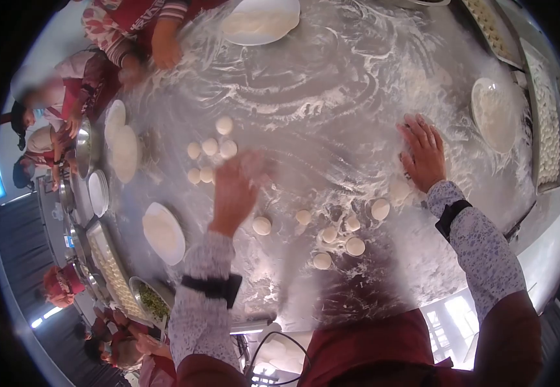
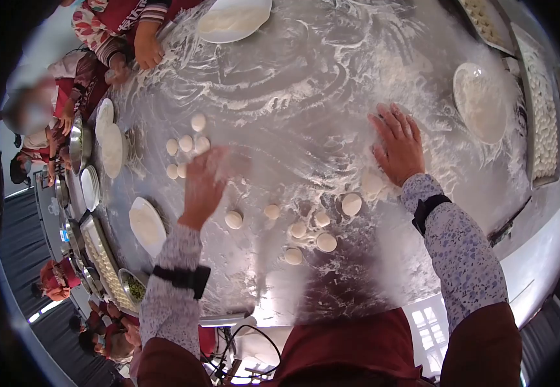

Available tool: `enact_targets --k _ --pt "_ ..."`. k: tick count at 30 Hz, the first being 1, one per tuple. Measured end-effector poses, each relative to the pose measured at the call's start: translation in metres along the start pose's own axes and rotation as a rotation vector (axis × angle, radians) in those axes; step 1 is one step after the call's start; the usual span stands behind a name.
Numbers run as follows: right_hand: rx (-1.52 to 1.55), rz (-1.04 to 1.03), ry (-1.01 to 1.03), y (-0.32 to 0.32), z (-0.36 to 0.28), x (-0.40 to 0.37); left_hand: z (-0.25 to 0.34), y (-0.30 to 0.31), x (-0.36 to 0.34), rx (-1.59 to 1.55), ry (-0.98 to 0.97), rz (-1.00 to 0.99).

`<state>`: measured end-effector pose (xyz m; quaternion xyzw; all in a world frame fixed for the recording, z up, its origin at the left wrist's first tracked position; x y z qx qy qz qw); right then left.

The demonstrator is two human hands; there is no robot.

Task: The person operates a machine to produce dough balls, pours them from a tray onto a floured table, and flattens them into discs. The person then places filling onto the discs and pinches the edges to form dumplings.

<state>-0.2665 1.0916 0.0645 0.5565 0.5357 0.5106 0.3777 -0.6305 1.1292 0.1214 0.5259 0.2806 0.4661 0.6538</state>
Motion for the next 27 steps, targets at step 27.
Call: enact_targets --k 27 --pt "-0.026 0.026 0.05 0.001 -0.001 0.001 0.085 -0.072 0.005 0.049 0.038 0.149"
Point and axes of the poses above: each hand's wrist, its own x-axis towards the middle knuckle, its own y-axis out of the back of the hand, z = x × y, the point moved 4 cm from there along x, towards the middle knuckle, and after that the axes turned 10 degrees about z, right-handed, at the moved point
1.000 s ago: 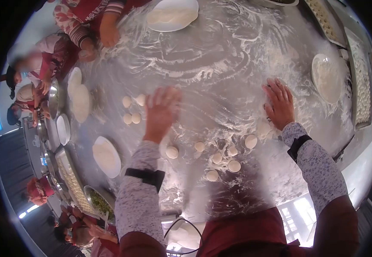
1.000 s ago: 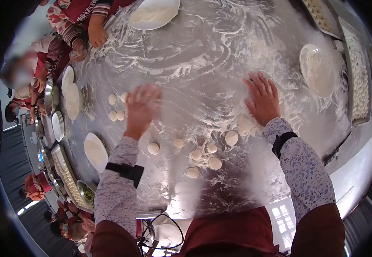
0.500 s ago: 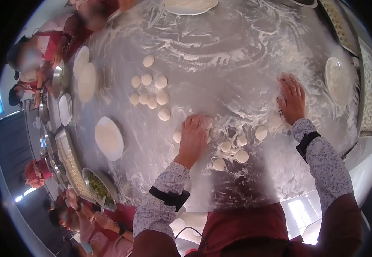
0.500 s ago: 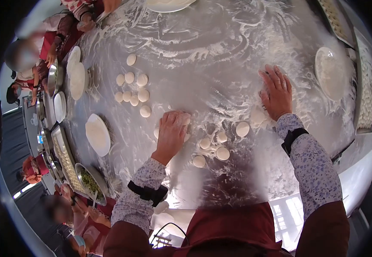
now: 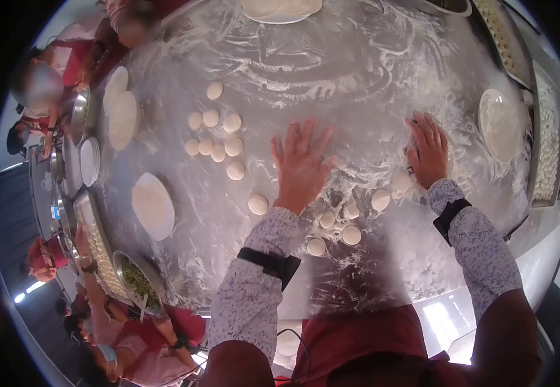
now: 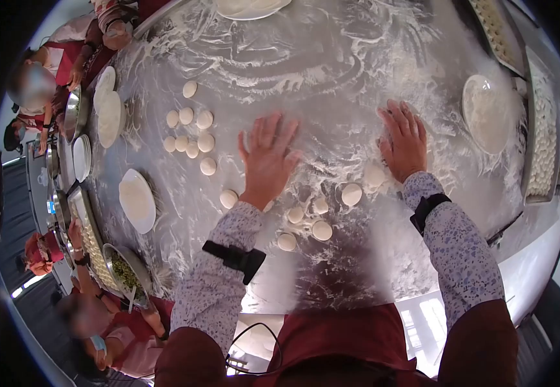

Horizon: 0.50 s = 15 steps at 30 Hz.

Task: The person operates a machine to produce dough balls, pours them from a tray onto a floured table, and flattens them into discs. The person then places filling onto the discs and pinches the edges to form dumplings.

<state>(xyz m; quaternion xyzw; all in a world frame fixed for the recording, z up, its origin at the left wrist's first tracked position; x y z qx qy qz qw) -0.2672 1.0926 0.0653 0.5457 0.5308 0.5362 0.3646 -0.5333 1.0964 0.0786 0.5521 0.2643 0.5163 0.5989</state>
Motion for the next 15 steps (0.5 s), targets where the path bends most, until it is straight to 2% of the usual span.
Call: enact_targets --k 2,3,5,7,9,10,12,13,15 --pt "0.017 0.013 0.017 0.0 0.0 -0.004 -0.007 0.013 -0.003 -0.026 0.177 0.154" --pt "0.018 0.005 0.024 0.0 -0.001 -0.006 -0.008 0.02 -0.009 -0.027 0.188 0.151" --pt "0.007 0.024 0.019 -0.001 -0.001 -0.003 -0.017 0.036 -0.017 -0.308 0.353 -0.026" --pt "0.017 0.02 0.014 -0.003 0.0 -0.003 -0.017 0.039 -0.039 -0.407 0.299 -0.052" --pt "0.028 0.001 0.005 -0.003 0.001 -0.006 0.006 0.046 -0.062 -0.583 0.116 -0.244" --pt "0.022 0.011 0.015 -0.003 0.001 -0.005 0.011 0.048 -0.072 -0.582 0.12 -0.246" --pt "0.018 0.02 0.026 -0.003 0.001 -0.005 0.026 0.045 -0.086 -0.458 -0.112 -0.225" --pt "0.014 0.013 0.024 -0.003 0.001 -0.006 0.028 0.036 -0.092 -0.457 -0.11 -0.227" --pt "0.01 0.013 0.021 -0.003 0.002 -0.003 0.02 0.02 -0.096 -0.496 0.112 -0.144"
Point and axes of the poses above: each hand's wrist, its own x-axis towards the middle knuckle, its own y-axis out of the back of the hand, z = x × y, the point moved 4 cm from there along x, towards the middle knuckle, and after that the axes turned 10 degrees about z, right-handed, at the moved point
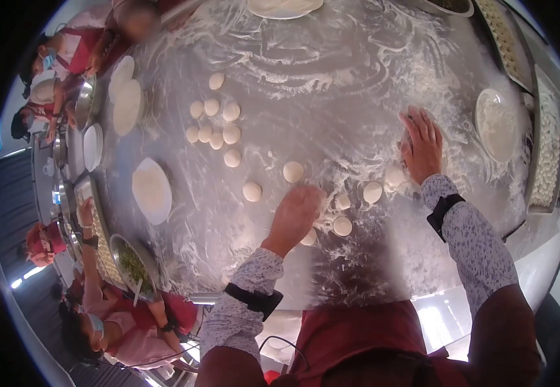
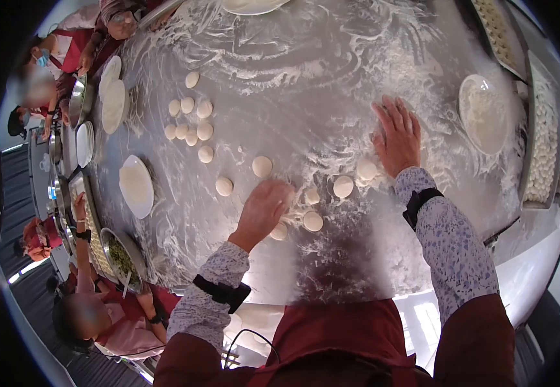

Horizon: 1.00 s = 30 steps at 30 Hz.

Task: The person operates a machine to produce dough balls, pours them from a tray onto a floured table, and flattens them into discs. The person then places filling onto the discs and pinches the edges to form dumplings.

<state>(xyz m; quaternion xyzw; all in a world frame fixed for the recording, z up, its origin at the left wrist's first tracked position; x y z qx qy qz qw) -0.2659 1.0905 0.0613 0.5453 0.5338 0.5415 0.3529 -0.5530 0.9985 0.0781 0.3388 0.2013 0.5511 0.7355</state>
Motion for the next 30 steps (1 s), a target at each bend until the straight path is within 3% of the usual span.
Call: enact_targets --k 1,3,7,14,16,18,24,26,30 --pt "-0.005 -0.012 -0.01 0.0 0.0 0.0 0.001 -0.002 0.008 0.0 -0.001 -0.003" --pt "-0.012 -0.023 -0.019 0.0 0.0 -0.001 0.003 0.005 0.039 0.157 0.042 0.182" --pt "-0.005 -0.032 -0.032 0.002 -0.001 -0.001 0.007 -0.002 0.089 0.303 0.108 0.167" --pt "0.039 -0.065 -0.071 0.002 0.001 0.002 0.032 -0.006 0.141 0.377 -0.03 0.344" --pt "0.046 -0.051 -0.062 0.0 0.002 0.0 0.016 -0.039 0.143 0.542 -0.105 0.145" --pt "0.036 -0.049 -0.079 0.001 0.003 -0.001 0.01 -0.047 0.147 0.438 -0.087 0.147" --pt "0.081 -0.039 -0.069 0.001 0.002 0.001 0.02 -0.013 0.129 0.657 -0.076 0.222" --pt "0.076 -0.049 -0.066 0.002 0.002 -0.001 0.031 -0.011 0.095 0.124 -0.068 -0.119" --pt "0.073 -0.027 -0.059 0.0 0.003 0.0 0.045 -0.02 0.045 0.129 -0.107 -0.21"
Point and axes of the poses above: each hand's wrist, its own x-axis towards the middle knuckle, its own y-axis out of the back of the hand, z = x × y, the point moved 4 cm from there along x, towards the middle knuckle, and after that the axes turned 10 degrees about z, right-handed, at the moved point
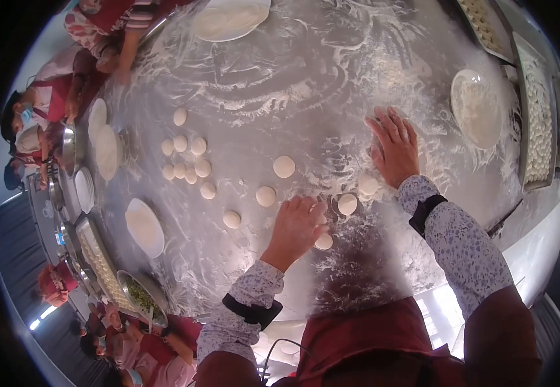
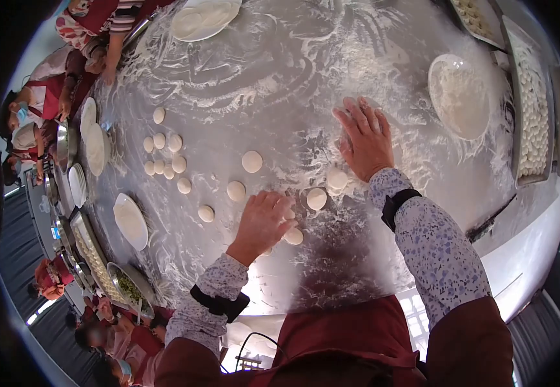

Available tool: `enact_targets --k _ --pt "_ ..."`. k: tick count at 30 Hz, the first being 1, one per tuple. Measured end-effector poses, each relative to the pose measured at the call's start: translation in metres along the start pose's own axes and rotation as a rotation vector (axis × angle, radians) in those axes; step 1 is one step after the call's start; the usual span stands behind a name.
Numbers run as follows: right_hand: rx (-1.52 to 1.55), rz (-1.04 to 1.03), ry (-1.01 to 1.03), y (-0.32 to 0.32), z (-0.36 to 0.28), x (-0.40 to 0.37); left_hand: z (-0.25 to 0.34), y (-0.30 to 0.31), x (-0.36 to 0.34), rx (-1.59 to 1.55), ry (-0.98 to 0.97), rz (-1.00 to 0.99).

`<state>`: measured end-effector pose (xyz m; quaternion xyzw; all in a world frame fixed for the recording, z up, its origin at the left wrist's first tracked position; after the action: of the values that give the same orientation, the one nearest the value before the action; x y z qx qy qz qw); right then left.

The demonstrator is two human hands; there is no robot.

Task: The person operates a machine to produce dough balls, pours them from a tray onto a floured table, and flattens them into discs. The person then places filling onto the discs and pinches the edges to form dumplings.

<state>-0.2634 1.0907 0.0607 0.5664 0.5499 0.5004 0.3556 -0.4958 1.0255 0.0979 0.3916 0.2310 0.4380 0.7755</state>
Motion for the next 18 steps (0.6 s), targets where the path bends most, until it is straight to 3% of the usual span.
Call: enact_targets --k 2,4,11,13,18 --pt "-0.007 0.0 0.002 0.0 0.0 0.0 -0.001 -0.005 0.0 -0.007 0.007 -0.015" --pt "-0.016 -0.008 0.0 -0.001 0.0 -0.001 -0.007 -0.003 0.006 -0.177 0.123 0.222" --pt "-0.038 0.001 -0.003 0.0 0.001 0.001 -0.007 0.008 0.018 0.075 0.201 0.186" --pt "-0.029 0.004 0.007 0.0 -0.001 -0.001 0.011 0.03 0.037 0.042 0.122 0.425" --pt "-0.014 -0.001 -0.01 -0.001 0.0 -0.001 0.002 -0.024 0.07 0.295 -0.012 0.265"
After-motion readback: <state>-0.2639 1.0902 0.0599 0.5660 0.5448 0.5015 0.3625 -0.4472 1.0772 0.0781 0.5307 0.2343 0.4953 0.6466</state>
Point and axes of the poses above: each hand's wrist, its own x-axis towards the middle knuckle, its own y-axis out of the back of the hand, z = x × y, the point moved 4 cm from there along x, towards the middle knuckle, and after that the axes turned 10 degrees about z, right-handed, at the moved point
